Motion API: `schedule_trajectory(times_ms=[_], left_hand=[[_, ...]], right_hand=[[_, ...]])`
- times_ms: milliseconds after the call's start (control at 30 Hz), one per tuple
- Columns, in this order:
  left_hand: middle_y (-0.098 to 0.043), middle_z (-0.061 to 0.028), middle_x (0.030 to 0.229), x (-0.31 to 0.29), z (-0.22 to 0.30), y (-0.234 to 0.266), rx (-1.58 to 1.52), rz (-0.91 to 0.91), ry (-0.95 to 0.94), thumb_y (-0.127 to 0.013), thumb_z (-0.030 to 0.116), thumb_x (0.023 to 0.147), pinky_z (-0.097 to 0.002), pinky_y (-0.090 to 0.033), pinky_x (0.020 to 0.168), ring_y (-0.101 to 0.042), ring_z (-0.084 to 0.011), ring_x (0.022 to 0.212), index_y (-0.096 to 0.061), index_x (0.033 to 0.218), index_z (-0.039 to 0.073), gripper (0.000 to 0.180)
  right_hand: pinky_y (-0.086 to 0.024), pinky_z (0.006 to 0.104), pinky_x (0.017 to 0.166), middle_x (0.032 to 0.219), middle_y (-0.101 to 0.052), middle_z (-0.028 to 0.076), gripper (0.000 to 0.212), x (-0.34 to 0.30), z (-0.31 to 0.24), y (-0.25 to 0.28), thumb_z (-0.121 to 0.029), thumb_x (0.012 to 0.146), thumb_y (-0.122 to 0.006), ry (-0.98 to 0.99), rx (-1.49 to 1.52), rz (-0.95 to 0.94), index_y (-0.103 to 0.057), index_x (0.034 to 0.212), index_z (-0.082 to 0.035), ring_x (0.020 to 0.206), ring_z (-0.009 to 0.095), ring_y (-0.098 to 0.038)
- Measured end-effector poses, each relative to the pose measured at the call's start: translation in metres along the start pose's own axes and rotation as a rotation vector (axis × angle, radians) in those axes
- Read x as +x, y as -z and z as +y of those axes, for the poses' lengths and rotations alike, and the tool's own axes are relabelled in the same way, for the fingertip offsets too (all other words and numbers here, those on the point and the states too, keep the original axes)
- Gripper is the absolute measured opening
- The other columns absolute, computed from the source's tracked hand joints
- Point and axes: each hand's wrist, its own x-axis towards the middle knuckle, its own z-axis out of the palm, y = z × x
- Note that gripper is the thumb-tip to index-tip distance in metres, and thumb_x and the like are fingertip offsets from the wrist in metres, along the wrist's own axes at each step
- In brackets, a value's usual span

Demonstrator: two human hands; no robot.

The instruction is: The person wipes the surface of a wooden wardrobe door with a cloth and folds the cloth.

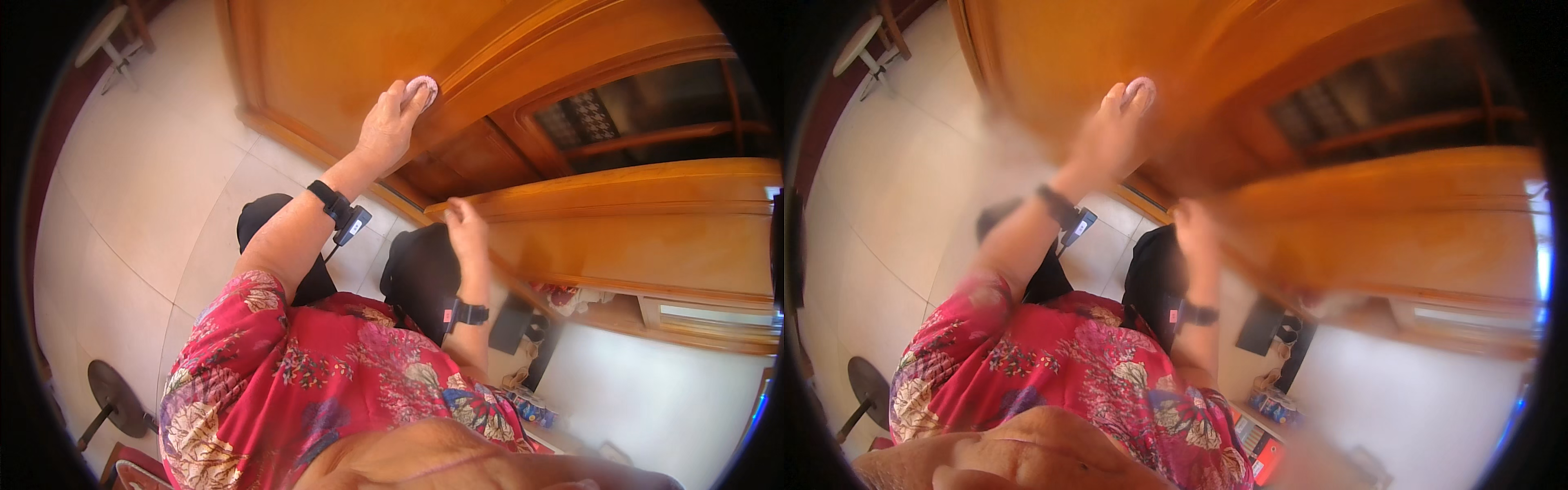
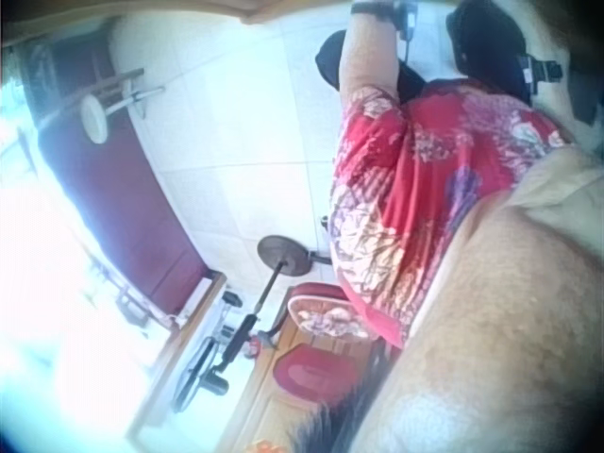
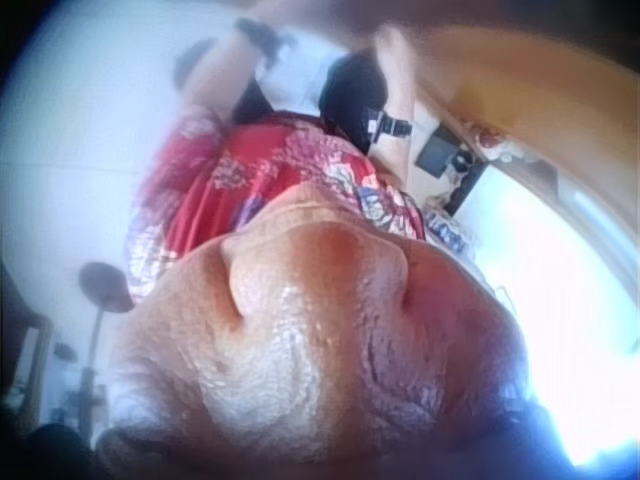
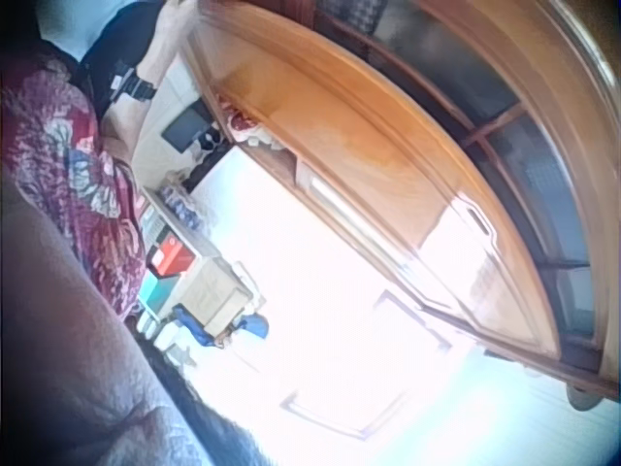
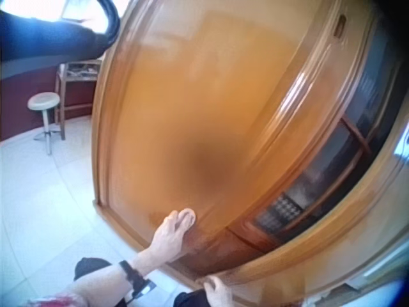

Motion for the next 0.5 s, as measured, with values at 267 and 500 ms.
schedule_trajectory(times_ms=[267, 500], left_hand=[[-0.047, -0.0133, 0.123, 0.005, -0.009, -0.005, -0.043, 0.063, -0.037, -0.061, -0.008, 0.073, -0.0406, -0.052, 0.080, -0.056, -0.0325, 0.096, -0.060, 0.131, 0.022, 0.065], [-0.051, -0.0124, 0.121, 0.006, -0.015, -0.008, -0.052, 0.181, -0.064, -0.063, -0.008, 0.071, -0.0392, -0.052, 0.080, -0.058, -0.0311, 0.093, -0.066, 0.123, 0.022, 0.060]], right_hand=[[-0.050, 0.0367, 0.091, 0.113, -0.070, 0.013, 0.040, 0.006, 0.001, -0.030, -0.031, 0.089, -0.064, -0.081, -0.322, -0.292, -0.063, 0.124, -0.012, 0.106, 0.030, -0.066], [-0.050, 0.0368, 0.093, 0.117, -0.068, 0.019, 0.048, 0.016, -0.012, -0.042, -0.031, 0.089, -0.065, -0.052, -0.243, -0.560, -0.057, 0.131, -0.008, 0.109, 0.032, -0.065]])
